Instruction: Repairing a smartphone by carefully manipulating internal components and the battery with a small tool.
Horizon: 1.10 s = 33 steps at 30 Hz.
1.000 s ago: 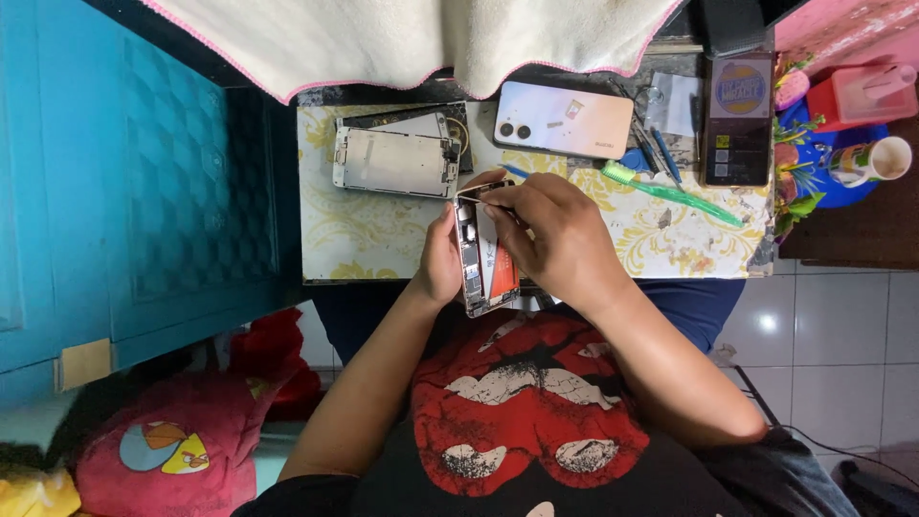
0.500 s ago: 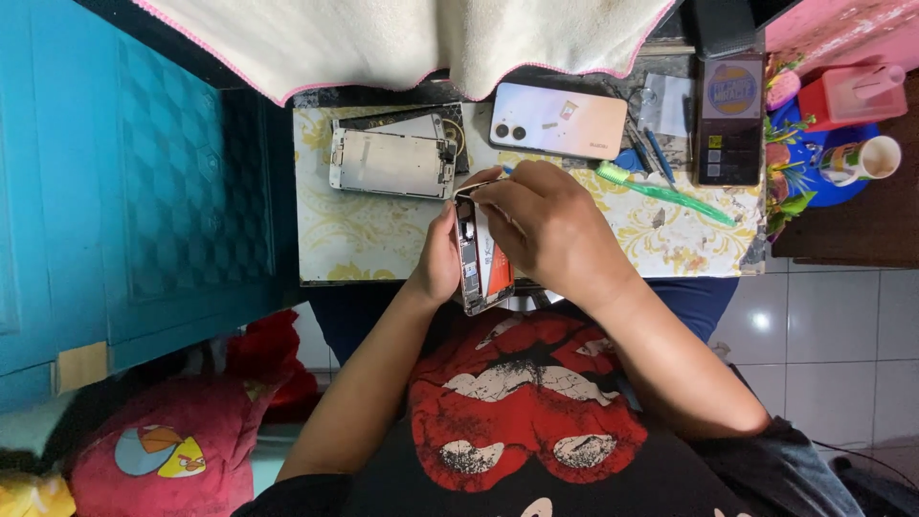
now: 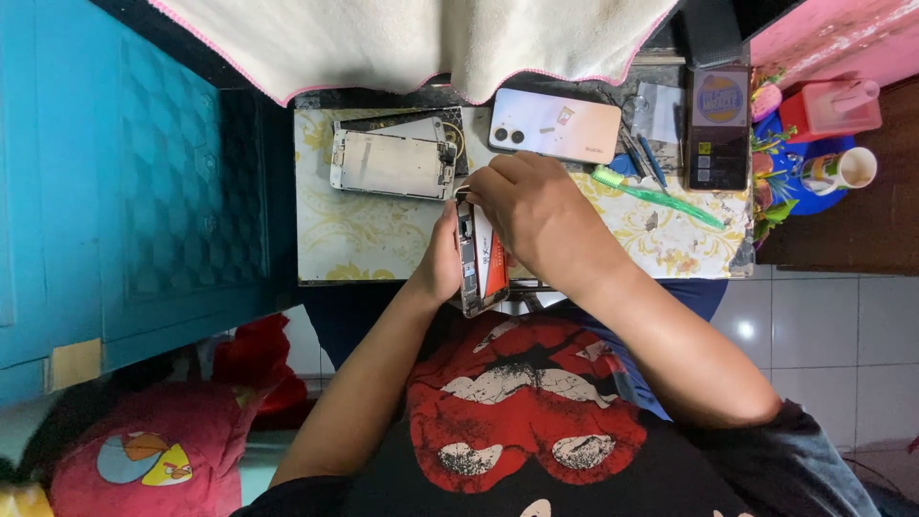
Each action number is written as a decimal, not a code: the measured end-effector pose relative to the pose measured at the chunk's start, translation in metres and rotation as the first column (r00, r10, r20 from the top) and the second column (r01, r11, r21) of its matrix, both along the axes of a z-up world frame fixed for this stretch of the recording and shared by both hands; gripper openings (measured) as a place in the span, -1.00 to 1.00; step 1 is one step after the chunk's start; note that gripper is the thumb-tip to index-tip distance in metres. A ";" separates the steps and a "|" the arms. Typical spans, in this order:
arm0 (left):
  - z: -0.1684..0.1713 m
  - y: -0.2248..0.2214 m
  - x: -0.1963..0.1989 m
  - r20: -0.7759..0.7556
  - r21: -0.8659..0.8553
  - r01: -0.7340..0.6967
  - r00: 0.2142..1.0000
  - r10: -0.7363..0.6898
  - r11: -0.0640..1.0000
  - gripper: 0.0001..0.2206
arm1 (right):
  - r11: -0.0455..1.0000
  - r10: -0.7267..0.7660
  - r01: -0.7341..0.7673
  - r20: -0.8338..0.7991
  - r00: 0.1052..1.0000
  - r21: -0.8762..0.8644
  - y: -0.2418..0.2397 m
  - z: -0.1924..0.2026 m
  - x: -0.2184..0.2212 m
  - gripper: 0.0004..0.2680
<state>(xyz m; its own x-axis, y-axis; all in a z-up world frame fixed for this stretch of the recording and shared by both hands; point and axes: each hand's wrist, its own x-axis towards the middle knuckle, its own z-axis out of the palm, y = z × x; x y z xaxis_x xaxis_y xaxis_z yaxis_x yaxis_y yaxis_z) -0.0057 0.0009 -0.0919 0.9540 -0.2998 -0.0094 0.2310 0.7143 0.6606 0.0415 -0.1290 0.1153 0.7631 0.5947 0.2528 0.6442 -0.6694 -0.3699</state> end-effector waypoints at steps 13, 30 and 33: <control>0.002 0.001 -0.001 -0.109 -0.099 0.057 0.992 -0.067 0.993 -0.39 | 0.991 -0.070 0.065 -0.039 0.997 -0.117 0.010 -0.004 -0.004 -0.78; 0.052 0.008 0.006 0.015 0.056 0.056 0.998 -0.057 0.997 -0.38 | 0.912 -0.110 0.076 -0.061 0.992 -0.402 0.013 0.005 -0.008 -0.73; 0.036 0.005 0.001 0.035 0.161 0.056 0.997 -0.062 0.985 -0.31 | 0.975 -0.078 0.053 -0.110 0.991 -0.216 0.009 -0.009 -0.003 -0.73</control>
<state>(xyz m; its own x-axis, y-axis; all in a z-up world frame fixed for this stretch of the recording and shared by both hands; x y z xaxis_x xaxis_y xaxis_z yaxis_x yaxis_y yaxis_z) -0.0047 0.0063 -0.0558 0.9353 -0.3530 -0.0241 0.2406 0.5846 0.7748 0.0387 -0.1202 0.1068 0.8189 0.5730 0.0328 0.5572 -0.7800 -0.2850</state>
